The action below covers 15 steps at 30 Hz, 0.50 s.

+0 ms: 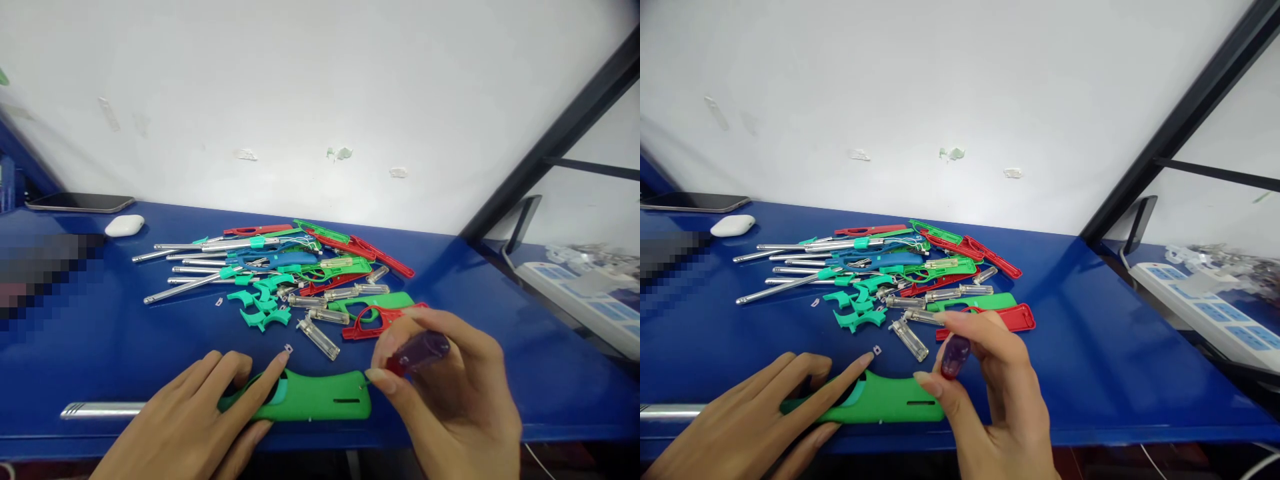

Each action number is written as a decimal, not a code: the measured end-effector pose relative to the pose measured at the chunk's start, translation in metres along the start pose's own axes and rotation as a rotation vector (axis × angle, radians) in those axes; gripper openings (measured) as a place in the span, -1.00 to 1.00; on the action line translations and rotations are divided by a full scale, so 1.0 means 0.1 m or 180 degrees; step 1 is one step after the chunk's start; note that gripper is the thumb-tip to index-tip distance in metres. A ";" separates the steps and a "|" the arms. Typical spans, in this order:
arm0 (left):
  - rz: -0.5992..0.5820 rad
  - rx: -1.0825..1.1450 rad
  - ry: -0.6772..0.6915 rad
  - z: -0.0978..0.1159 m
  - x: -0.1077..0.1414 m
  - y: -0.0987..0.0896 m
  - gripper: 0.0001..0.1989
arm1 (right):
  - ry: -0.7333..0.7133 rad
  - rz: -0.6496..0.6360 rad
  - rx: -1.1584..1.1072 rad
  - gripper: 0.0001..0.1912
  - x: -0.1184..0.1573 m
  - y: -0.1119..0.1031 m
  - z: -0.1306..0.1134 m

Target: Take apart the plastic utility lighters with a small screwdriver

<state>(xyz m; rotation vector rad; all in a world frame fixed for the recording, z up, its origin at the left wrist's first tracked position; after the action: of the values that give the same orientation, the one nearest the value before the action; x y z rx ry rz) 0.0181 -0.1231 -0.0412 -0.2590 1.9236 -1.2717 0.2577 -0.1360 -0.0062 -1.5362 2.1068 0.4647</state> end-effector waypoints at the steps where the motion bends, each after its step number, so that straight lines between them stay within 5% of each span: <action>1: 0.0004 -0.0001 0.0000 0.00 0.00 0.00 -0.51 | 0.0059 -0.0012 0.0002 -0.49 -0.01 0.01 -0.02; 11: -0.0098 0.0000 -0.0015 -0.01 0.02 0.02 -0.52 | -0.0031 -0.0526 -0.0054 -0.45 -0.06 0.00 -0.05; 15: -0.0081 -0.0038 0.0056 0.00 -0.02 0.01 -0.51 | -0.0220 -0.0310 0.0126 -0.50 -0.09 -0.13 -0.08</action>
<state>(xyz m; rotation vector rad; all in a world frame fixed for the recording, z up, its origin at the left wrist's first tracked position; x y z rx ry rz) 0.0195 -0.1218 -0.0413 -0.2800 1.9492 -1.2834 0.2705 -0.1371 0.0060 -1.5696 1.9679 0.4327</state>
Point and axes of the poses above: each hand's wrist, its own x-axis away from the middle knuckle, its own y-axis out of the palm, z = x × y, the point moved 4 cm from there along -x, towards the middle knuckle, and after that the axes turned 5 degrees about -x, right-handed, at the moved point
